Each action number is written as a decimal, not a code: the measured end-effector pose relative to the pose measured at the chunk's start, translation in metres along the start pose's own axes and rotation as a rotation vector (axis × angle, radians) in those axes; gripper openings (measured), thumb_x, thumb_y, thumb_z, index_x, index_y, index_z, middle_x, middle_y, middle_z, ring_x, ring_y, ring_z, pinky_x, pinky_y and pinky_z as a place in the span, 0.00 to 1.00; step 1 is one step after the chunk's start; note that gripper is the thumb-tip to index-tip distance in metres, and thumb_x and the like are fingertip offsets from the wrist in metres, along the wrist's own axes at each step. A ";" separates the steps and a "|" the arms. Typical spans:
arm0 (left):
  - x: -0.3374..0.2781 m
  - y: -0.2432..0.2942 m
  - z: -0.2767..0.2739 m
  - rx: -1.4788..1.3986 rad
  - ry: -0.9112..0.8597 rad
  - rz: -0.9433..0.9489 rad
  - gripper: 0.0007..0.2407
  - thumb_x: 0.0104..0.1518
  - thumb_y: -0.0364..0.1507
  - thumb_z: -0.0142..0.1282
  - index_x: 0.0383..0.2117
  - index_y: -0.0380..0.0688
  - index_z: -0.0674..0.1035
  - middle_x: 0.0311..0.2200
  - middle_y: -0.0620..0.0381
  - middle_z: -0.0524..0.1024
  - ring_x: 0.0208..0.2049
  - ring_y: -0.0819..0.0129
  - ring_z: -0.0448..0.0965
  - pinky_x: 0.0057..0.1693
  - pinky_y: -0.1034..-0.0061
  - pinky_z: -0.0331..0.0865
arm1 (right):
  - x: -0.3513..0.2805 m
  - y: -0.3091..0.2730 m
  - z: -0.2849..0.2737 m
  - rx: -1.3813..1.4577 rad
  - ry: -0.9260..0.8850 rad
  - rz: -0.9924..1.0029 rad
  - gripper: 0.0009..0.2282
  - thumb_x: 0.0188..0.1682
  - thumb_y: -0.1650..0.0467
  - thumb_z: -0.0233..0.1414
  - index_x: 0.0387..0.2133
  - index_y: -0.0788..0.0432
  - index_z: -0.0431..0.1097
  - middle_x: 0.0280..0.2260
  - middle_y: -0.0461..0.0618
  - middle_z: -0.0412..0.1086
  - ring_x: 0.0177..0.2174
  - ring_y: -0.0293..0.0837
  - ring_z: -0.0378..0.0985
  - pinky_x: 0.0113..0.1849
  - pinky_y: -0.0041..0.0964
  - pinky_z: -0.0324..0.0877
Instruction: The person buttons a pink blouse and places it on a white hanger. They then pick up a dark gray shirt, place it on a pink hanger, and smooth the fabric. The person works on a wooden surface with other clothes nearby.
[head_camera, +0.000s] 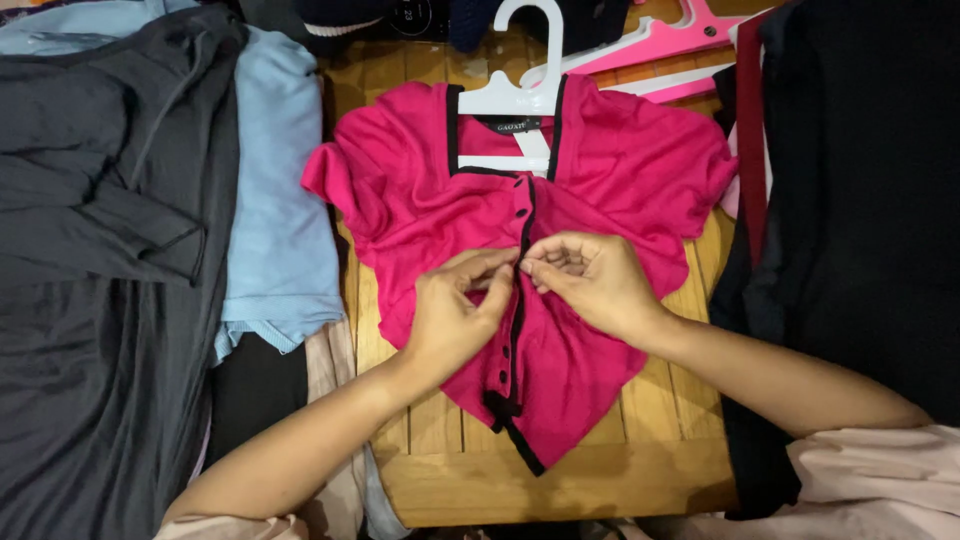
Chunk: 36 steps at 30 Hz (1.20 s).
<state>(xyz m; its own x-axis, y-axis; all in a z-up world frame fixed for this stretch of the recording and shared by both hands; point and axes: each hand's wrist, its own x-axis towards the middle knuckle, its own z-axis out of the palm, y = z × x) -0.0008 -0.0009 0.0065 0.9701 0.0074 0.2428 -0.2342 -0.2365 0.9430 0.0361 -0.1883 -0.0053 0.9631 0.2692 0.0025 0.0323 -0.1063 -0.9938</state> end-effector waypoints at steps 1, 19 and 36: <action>0.001 0.000 -0.001 0.000 0.001 0.000 0.08 0.56 0.20 0.59 0.39 0.39 0.86 0.33 0.45 0.84 0.33 0.56 0.87 0.39 0.71 0.83 | -0.001 -0.002 -0.001 -0.001 -0.001 -0.001 0.07 0.46 0.79 0.59 0.37 0.67 0.77 0.27 0.54 0.78 0.25 0.38 0.82 0.32 0.28 0.80; 0.004 -0.004 -0.005 0.214 0.047 0.053 0.05 0.53 0.29 0.70 0.33 0.46 0.87 0.31 0.50 0.85 0.36 0.54 0.87 0.39 0.70 0.83 | -0.002 -0.001 0.005 -0.031 -0.023 -0.258 0.09 0.47 0.79 0.61 0.41 0.68 0.77 0.31 0.54 0.76 0.32 0.40 0.79 0.38 0.33 0.80; -0.007 -0.024 0.007 0.629 0.002 0.388 0.02 0.61 0.30 0.61 0.35 0.49 0.82 0.33 0.59 0.81 0.37 0.58 0.86 0.39 0.67 0.81 | 0.007 0.045 0.003 -0.030 0.062 -0.109 0.09 0.40 0.78 0.67 0.30 0.66 0.74 0.24 0.51 0.76 0.24 0.34 0.77 0.32 0.28 0.77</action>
<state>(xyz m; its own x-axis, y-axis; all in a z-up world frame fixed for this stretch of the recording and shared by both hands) -0.0018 -0.0017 -0.0193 0.8248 -0.1882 0.5331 -0.4785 -0.7345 0.4811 0.0437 -0.1888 -0.0503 0.9681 0.2209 0.1181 0.1447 -0.1084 -0.9835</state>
